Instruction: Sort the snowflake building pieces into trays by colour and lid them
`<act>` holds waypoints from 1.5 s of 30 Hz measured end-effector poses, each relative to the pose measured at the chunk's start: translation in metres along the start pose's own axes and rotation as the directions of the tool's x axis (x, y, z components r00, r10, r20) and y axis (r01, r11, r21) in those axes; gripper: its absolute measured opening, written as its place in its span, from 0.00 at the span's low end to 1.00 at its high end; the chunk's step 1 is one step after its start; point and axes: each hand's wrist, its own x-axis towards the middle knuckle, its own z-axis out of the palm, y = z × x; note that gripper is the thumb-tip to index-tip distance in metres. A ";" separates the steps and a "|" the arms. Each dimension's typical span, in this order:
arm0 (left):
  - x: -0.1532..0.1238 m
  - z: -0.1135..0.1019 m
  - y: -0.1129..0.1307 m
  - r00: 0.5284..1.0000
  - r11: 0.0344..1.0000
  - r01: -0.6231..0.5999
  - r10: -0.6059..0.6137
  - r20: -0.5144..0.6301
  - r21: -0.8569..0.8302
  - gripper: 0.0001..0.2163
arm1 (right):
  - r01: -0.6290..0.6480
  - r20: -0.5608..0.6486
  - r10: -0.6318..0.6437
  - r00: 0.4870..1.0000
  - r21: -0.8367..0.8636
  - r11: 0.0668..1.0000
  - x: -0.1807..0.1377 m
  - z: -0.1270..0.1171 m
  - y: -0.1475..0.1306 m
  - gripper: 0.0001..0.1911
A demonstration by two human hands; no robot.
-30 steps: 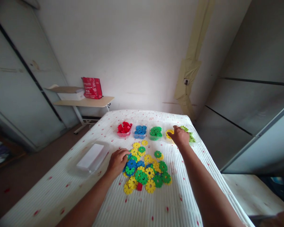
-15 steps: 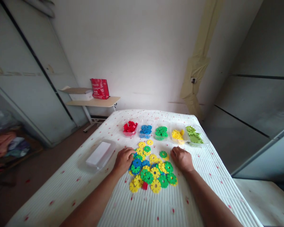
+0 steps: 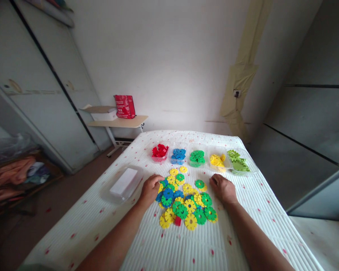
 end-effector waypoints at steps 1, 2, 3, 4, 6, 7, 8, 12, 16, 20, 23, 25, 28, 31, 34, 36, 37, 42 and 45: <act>0.000 0.000 0.000 1.000 1.000 -0.006 0.006 0.005 -0.001 0.17 | -0.002 0.002 0.002 1.000 -0.003 1.000 0.000 0.001 0.001 0.15; 0.000 0.000 0.001 1.000 1.000 -0.005 0.005 0.007 0.003 0.16 | -0.005 0.002 0.005 1.000 -0.006 1.000 0.000 0.001 0.001 0.15; 0.000 0.000 0.001 1.000 1.000 0.001 -0.001 0.009 0.014 0.16 | -0.007 0.000 0.007 1.000 -0.009 1.000 0.000 0.002 0.001 0.15; 0.000 0.000 0.002 1.000 0.999 0.008 -0.008 0.012 0.032 0.15 | -0.006 -0.003 0.006 1.000 -0.011 1.000 0.000 0.002 0.001 0.15; -0.001 0.000 0.003 1.000 0.996 0.010 -0.012 0.024 0.085 0.12 | -0.005 -0.008 0.005 1.000 -0.012 1.000 0.001 0.001 0.000 0.14; -0.001 0.000 0.004 0.999 0.993 0.002 -0.006 0.032 0.118 0.11 | -0.003 -0.008 0.003 1.000 -0.009 1.000 0.001 0.000 -0.001 0.14; -0.001 0.000 0.005 0.999 0.988 -0.008 0.001 0.041 0.152 0.10 | 0.000 -0.007 0.000 1.000 -0.007 1.000 0.001 -0.001 -0.003 0.15; -0.002 -0.001 0.009 0.997 0.962 0.001 -0.022 0.076 0.274 0.13 | -0.004 -0.006 0.004 1.000 -0.006 1.000 0.001 -0.005 -0.007 0.15; -0.001 0.000 0.007 0.993 0.944 0.039 -0.075 0.095 0.328 0.15 | -0.003 -0.021 0.002 1.000 -0.009 1.000 0.001 -0.006 -0.008 0.15; -0.001 0.000 0.001 0.997 0.955 0.044 -0.062 0.054 0.293 0.18 | -0.003 -0.003 0.003 1.000 -0.018 1.000 0.000 -0.006 -0.007 0.14; -0.002 -0.002 0.001 0.997 0.962 0.035 -0.051 0.054 0.271 0.15 | -0.003 0.006 0.003 1.000 -0.013 1.000 0.001 -0.005 -0.005 0.14; -0.002 -0.004 0.004 0.995 0.954 0.029 -0.056 0.083 0.298 0.13 | 0.000 0.005 0.000 1.000 -0.005 1.000 0.001 -0.003 -0.004 0.14; -0.002 -0.006 0.011 0.990 0.931 0.020 -0.069 0.122 0.364 0.14 | -0.001 -0.002 0.001 1.000 -0.007 1.000 0.001 -0.002 -0.003 0.14; -0.002 -0.007 0.016 0.984 0.914 0.006 -0.077 0.158 0.406 0.15 | -0.006 -0.006 0.006 1.000 -0.024 1.000 0.001 -0.001 -0.003 0.14; -0.002 -0.006 0.018 0.978 0.901 0.005 -0.095 0.186 0.434 0.14 | 0.002 -0.007 -0.002 1.000 -0.032 0.999 0.000 -0.002 -0.004 0.14; -0.002 -0.005 0.019 0.978 0.890 0.023 -0.115 0.174 0.456 0.13 | 0.007 -0.008 -0.007 1.000 -0.031 0.999 0.000 -0.001 -0.004 0.14; -0.002 -0.004 0.019 0.980 0.885 0.033 -0.120 0.161 0.464 0.14 | 0.007 -0.008 -0.007 1.000 -0.032 0.999 0.000 -0.001 -0.004 0.14; -0.003 -0.006 0.023 0.998 0.917 0.012 -0.037 0.055 0.398 0.16 | 0.002 0.007 -0.001 1.000 -0.034 0.999 0.001 -0.001 -0.003 0.14; -0.004 -0.009 0.031 0.995 0.957 -0.096 0.096 0.015 0.272 0.16 | -0.004 0.016 0.004 1.000 -0.032 0.999 0.001 -0.001 -0.003 0.14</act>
